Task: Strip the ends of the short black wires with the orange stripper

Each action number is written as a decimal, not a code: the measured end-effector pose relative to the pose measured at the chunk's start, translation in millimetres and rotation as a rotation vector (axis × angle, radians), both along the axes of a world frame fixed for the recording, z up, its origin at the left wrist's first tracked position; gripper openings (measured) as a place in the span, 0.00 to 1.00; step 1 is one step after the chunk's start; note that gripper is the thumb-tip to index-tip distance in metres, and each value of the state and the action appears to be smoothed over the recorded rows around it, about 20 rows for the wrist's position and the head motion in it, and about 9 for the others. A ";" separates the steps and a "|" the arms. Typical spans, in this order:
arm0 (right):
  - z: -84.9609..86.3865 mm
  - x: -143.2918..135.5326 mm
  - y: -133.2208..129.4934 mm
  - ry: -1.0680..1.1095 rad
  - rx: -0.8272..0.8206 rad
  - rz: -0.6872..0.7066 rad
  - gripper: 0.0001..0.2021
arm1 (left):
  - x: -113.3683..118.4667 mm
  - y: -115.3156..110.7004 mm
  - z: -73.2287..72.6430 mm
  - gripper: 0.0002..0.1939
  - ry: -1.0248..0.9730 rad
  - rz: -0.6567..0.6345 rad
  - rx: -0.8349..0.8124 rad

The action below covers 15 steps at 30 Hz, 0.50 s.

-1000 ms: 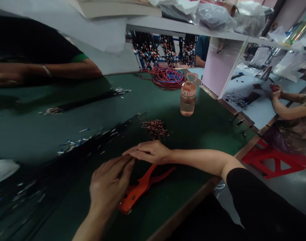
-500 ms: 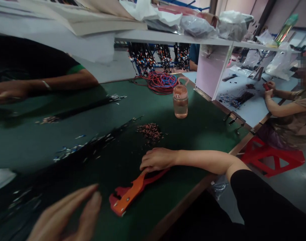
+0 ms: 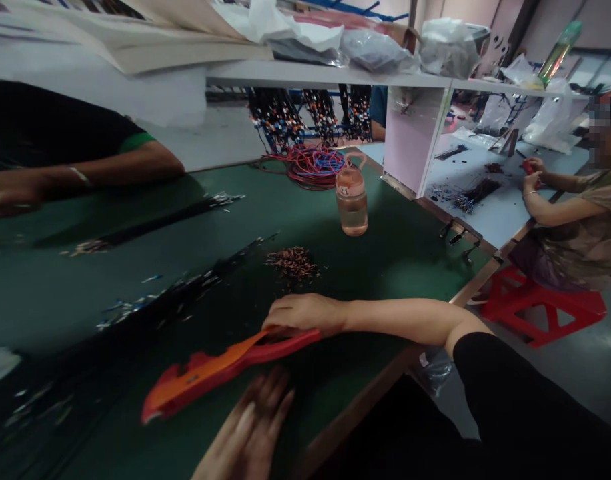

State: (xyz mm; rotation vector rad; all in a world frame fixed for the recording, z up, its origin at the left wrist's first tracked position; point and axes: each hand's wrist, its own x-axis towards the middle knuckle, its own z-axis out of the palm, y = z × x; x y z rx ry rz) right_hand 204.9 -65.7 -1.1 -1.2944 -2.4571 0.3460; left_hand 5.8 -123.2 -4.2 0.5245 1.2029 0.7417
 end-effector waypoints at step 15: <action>-21.4 -7.6 -10.4 0.446 0.102 -0.145 0.13 | 54.4 62.5 5.9 0.12 -0.137 0.172 0.184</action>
